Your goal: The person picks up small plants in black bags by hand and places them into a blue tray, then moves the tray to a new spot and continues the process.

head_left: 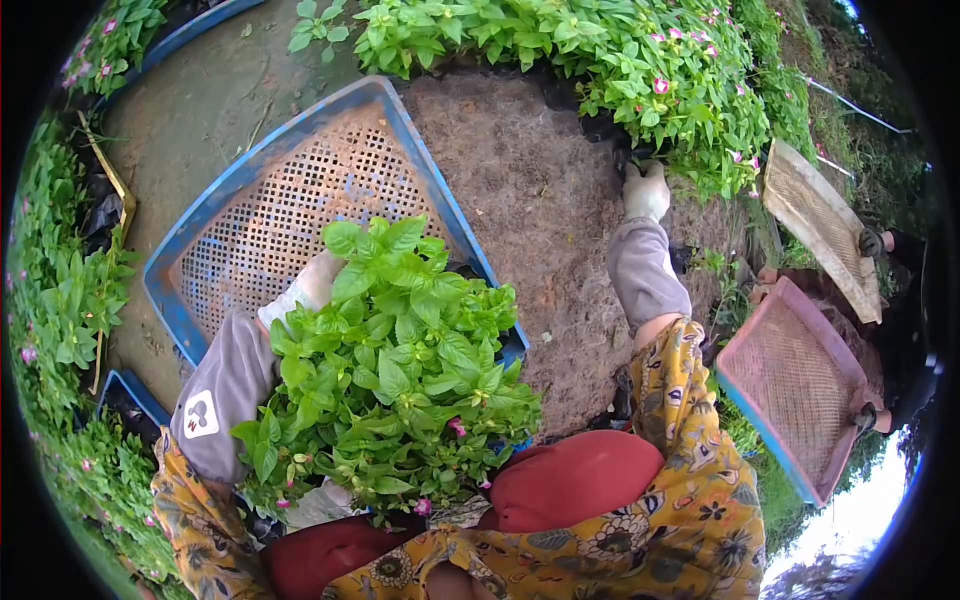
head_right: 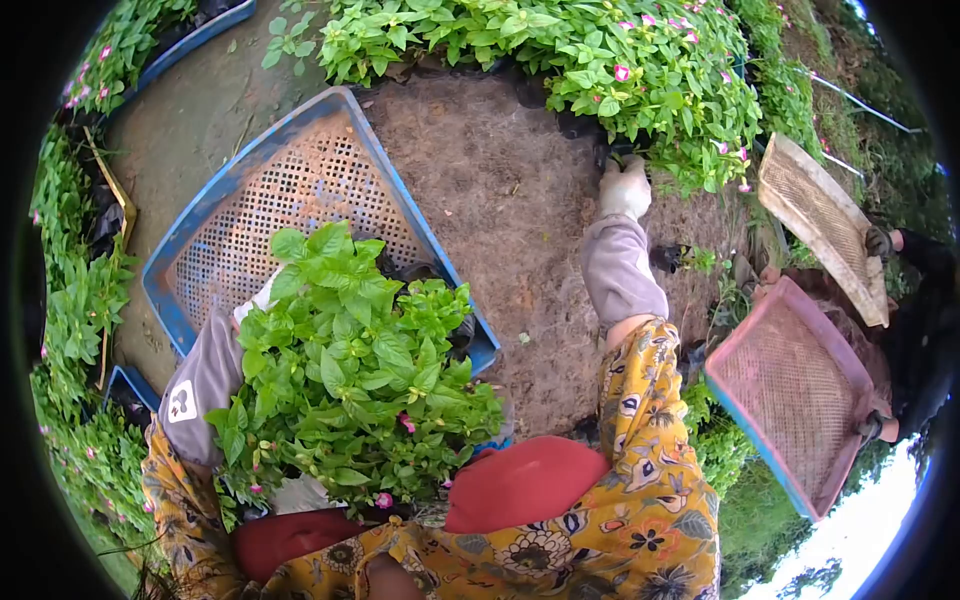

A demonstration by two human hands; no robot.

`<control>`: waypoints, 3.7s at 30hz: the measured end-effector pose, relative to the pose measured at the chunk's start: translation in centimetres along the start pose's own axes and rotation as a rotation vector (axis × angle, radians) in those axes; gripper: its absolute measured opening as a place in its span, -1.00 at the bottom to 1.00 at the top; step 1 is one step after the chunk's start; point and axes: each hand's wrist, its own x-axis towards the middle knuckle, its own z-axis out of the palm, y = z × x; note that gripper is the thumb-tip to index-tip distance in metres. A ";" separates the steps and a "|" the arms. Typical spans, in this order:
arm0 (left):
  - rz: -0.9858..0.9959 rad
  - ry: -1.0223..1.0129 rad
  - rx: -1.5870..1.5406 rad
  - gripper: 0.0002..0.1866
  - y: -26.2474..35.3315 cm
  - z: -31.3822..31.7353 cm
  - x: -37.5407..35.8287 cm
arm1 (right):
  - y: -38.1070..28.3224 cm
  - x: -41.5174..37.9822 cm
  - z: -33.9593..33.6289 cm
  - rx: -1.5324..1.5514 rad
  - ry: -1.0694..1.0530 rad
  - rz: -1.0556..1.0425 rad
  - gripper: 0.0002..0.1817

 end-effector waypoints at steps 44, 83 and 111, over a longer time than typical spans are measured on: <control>0.520 0.545 0.929 -0.52 3.6 -2.4 4.4 | -13.1 -4.2 -1.2 0.359 0.009 -0.691 -0.45; 0.162 0.466 0.662 -0.61 -0.1 1.8 -20.6 | -37.4 -32.1 -19.7 0.660 -1.147 -1.233 -0.71; -0.007 0.361 -0.802 -0.59 -8.3 -7.8 -18.1 | -21.6 -3.6 -4.4 0.429 -0.404 -0.791 -0.66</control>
